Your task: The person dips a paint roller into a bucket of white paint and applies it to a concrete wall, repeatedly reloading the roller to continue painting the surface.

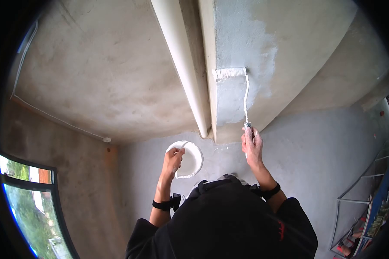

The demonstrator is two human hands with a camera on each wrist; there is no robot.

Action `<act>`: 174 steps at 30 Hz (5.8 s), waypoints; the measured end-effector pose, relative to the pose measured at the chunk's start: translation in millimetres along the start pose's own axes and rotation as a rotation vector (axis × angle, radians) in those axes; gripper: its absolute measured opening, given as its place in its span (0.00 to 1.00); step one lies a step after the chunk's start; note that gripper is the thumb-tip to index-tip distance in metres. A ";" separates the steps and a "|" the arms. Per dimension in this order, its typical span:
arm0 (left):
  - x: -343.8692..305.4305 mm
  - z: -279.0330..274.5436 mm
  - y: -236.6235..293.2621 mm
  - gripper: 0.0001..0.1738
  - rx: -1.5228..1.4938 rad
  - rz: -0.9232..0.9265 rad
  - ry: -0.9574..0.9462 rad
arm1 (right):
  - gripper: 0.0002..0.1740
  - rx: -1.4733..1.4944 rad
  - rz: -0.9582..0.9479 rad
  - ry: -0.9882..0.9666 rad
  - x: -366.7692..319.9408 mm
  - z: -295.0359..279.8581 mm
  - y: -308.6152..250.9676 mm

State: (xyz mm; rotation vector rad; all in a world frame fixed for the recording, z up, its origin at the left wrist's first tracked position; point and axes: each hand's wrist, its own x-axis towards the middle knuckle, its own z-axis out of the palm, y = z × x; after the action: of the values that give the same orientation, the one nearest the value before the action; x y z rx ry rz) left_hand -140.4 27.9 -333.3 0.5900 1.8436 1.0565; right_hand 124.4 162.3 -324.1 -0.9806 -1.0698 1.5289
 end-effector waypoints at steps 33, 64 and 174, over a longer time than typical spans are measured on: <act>4.3 -0.2 -24.3 0.17 -0.004 0.032 0.084 | 0.16 -0.070 -0.278 -0.052 73.3 -2.5 -158.6; 37.0 -7.8 -89.8 0.16 -0.007 0.107 0.090 | 0.15 0.048 -0.332 -0.051 71.8 16.0 -47.8; 32.3 -0.7 -66.2 0.16 -0.058 0.063 0.025 | 0.19 -0.176 -0.275 0.028 98.7 -58.7 99.9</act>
State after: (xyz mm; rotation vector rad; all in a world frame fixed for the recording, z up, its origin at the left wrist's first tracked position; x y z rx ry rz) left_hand -154.5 17.1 -404.8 0.6066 1.8200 1.1603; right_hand 135.1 256.0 -443.5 -0.9273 -1.2788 1.2104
